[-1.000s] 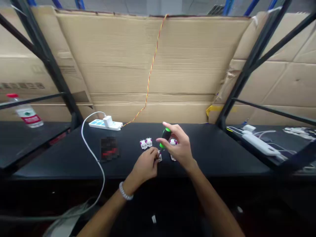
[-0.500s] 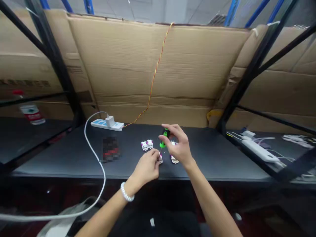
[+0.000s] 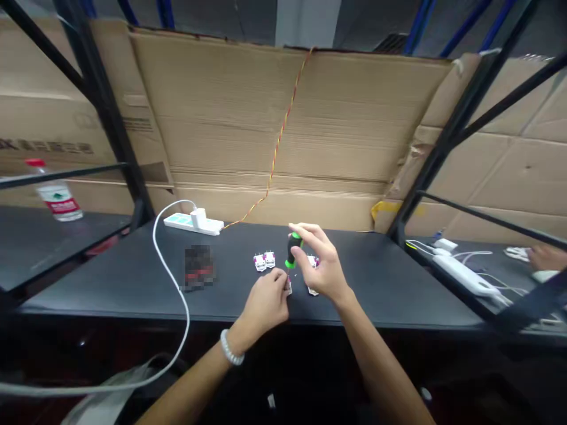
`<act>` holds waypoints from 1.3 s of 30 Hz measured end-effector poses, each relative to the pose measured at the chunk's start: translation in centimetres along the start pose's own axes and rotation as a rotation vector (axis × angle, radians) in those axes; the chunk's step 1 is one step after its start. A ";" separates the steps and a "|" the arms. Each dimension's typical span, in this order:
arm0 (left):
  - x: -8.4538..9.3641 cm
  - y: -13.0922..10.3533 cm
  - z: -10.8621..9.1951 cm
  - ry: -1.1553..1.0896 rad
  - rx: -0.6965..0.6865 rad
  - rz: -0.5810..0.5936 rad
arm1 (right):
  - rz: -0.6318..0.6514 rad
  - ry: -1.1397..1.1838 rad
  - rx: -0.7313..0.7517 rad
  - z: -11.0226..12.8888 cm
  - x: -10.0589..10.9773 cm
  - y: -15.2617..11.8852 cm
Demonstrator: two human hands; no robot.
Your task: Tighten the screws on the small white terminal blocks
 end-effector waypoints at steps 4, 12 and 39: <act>-0.1 0.1 0.0 -0.013 0.013 -0.008 | 0.000 0.089 -0.007 -0.1 -0.2 -0.1; 0.0 0.1 -0.1 -0.034 0.016 -0.013 | 0.030 0.023 -0.010 -0.6 0.5 -0.2; 0.0 0.1 0.2 -0.069 0.025 -0.037 | 0.031 -0.080 -0.021 -0.7 1.3 0.4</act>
Point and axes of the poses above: each hand's wrist, its own y-axis towards the middle knuckle, its own x-axis out of the back of the hand, z = x × y, the point moved 5 cm from there along y, towards the middle knuckle, and after that the axes turned 9 degrees about -y, right-handed, at the moved point
